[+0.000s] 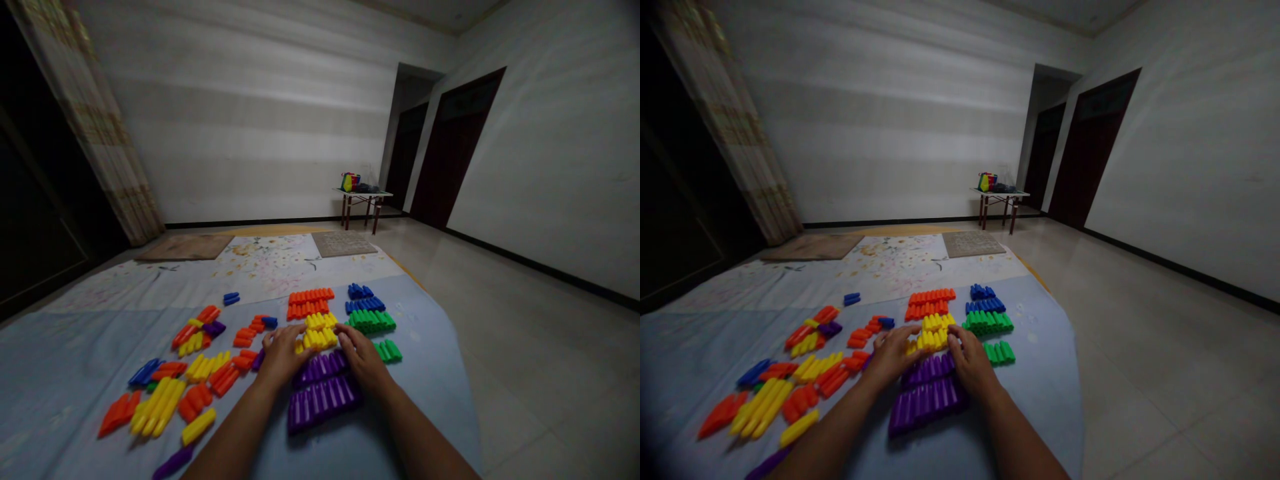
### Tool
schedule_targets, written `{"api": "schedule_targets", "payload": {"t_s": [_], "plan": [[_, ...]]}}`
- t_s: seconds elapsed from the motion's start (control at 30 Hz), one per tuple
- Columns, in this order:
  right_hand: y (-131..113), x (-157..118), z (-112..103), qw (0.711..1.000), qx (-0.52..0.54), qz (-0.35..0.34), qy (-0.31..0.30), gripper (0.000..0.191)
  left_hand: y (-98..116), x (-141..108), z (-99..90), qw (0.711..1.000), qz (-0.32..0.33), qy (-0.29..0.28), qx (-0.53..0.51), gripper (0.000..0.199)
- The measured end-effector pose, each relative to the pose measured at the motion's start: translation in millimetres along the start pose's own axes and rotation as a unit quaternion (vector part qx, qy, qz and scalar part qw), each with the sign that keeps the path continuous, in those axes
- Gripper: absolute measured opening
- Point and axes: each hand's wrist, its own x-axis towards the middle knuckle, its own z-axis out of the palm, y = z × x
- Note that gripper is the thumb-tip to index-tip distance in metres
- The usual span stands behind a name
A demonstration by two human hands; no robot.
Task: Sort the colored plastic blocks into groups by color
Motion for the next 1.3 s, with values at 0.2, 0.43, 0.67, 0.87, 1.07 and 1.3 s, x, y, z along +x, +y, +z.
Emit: {"api": "schedule_targets", "payload": {"t_s": [0.2,0.43,0.67,0.87,1.07,1.3], "plan": [[-0.3,-3.3,-1.5,1.0,0.017,-0.003,0.011,0.038,2.7,-6.9,-6.1,1.0,-0.005,0.022,0.007,0.044],[-6.9,-6.2,-9.6,1.0,0.004,-0.009,0.017,0.04,-39.1,-19.5,-58.6,0.994,-0.075,0.055,0.054,0.036],[-12.7,-12.1,-25.7,0.999,-0.033,0.007,0.027,0.037,-102.7,-43.8,-114.6,0.97,-0.176,0.056,0.158,0.035],[-8.3,-14.0,-27.2,0.998,-0.047,0.01,0.039,0.038,-111.2,-54.0,-119.7,0.958,-0.195,0.024,0.209,0.026],[-4.7,-12.8,-24.3,0.998,-0.056,0.007,0.033,0.039,-110.1,-50.9,-113.0,0.961,-0.198,0.036,0.188,0.024],[-6.0,-12.7,-25.3,0.998,-0.048,0.008,0.045,0.039,-113.0,-46.4,-107.7,0.976,-0.117,0.113,0.146,0.025]]}}
